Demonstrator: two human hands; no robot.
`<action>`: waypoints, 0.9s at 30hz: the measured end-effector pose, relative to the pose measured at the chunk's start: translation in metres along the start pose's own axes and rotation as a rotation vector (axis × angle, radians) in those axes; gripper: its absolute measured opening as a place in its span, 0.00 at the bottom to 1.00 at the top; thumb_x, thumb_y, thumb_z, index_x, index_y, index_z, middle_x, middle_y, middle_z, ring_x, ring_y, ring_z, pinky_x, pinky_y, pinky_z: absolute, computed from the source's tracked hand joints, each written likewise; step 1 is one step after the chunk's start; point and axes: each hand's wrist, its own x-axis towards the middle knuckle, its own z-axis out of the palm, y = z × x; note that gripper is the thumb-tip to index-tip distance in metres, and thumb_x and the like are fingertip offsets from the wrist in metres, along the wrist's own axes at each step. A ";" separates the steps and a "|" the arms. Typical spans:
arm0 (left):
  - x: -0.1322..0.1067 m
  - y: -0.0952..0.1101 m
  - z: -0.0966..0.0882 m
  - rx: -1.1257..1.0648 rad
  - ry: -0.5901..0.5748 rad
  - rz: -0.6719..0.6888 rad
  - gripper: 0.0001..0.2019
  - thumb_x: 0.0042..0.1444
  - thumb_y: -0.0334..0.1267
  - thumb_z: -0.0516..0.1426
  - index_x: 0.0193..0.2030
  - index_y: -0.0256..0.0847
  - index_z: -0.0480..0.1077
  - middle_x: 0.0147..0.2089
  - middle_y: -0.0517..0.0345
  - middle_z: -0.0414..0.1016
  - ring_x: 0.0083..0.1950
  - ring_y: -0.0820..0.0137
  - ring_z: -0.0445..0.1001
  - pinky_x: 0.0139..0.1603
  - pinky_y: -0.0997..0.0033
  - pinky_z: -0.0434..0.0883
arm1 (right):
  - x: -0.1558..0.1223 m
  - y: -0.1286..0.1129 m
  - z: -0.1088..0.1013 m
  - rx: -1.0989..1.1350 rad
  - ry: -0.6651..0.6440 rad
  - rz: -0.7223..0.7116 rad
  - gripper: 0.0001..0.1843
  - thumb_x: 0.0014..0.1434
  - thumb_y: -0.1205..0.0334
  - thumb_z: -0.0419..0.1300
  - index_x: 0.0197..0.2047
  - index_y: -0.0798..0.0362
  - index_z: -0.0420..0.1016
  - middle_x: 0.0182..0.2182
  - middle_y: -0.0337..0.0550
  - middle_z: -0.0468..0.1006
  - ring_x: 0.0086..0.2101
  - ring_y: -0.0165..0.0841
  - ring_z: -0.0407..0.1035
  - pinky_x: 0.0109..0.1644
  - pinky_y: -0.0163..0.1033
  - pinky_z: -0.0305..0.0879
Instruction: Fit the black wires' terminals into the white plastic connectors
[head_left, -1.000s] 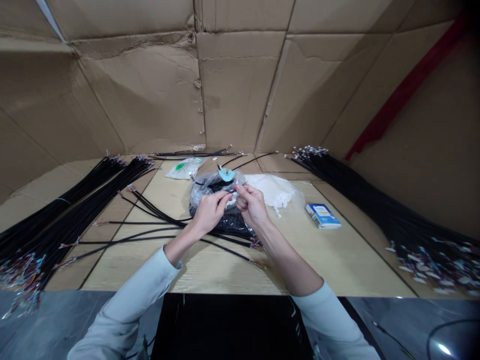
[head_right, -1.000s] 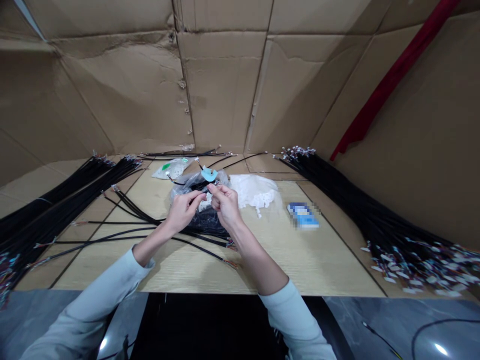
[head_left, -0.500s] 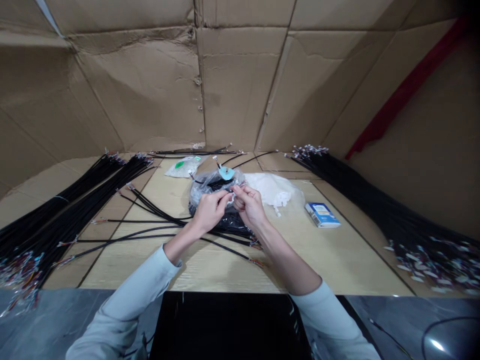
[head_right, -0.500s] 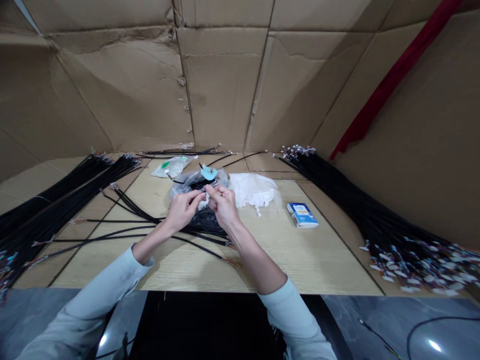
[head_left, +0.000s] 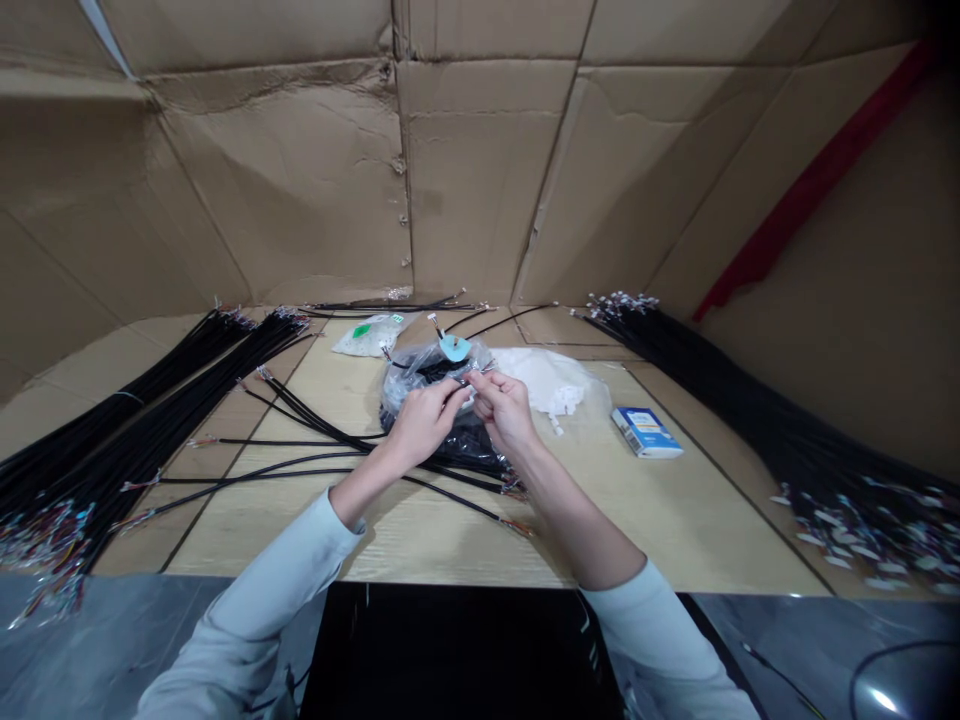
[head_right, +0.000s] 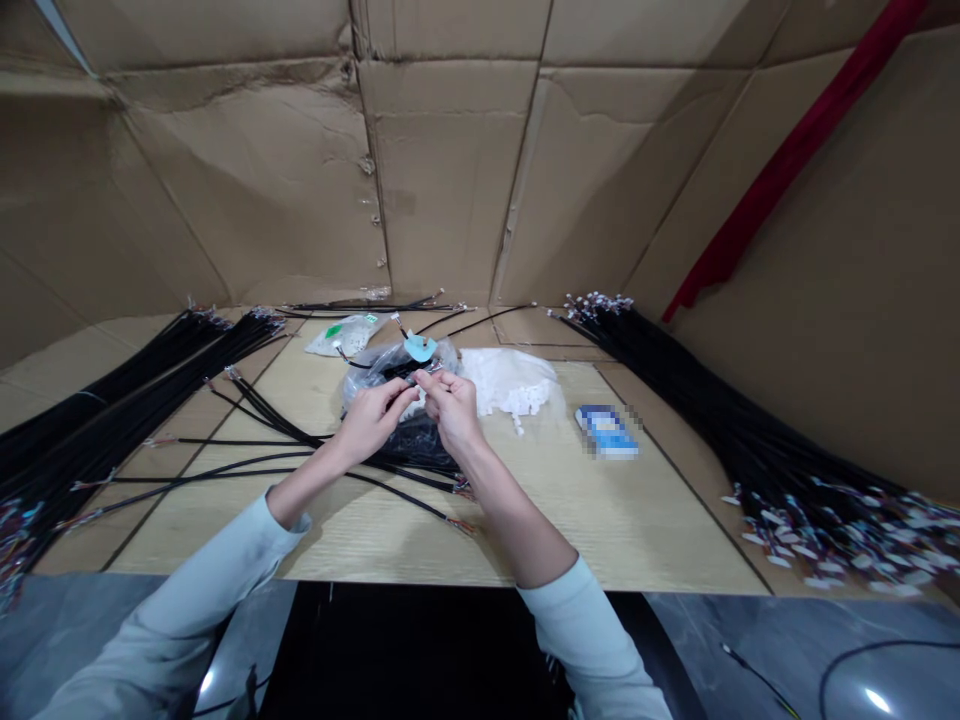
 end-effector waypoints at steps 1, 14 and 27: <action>-0.001 0.000 0.001 0.025 0.012 0.004 0.13 0.58 0.43 0.49 0.39 0.35 0.68 0.27 0.58 0.67 0.27 0.73 0.64 0.30 0.75 0.58 | 0.001 -0.001 -0.001 -0.005 0.017 -0.004 0.23 0.36 0.52 0.68 0.18 0.56 0.59 0.09 0.25 0.48 0.12 0.16 0.39 0.17 0.31 0.32; -0.005 0.000 0.005 -0.130 0.098 0.034 0.17 0.63 0.38 0.42 0.55 0.35 0.58 0.38 0.52 0.71 0.38 0.71 0.70 0.42 0.72 0.65 | 0.000 0.001 0.002 -0.002 0.092 -0.045 0.20 0.37 0.51 0.68 0.21 0.56 0.64 0.10 0.26 0.48 0.12 0.18 0.39 0.18 0.33 0.31; -0.003 0.001 -0.002 -0.284 0.035 0.044 0.24 0.62 0.39 0.44 0.64 0.39 0.45 0.28 0.61 0.63 0.28 0.75 0.61 0.35 0.76 0.61 | -0.002 0.005 0.003 -0.014 0.067 -0.027 0.20 0.38 0.50 0.67 0.25 0.58 0.68 0.09 0.25 0.48 0.12 0.18 0.38 0.17 0.32 0.32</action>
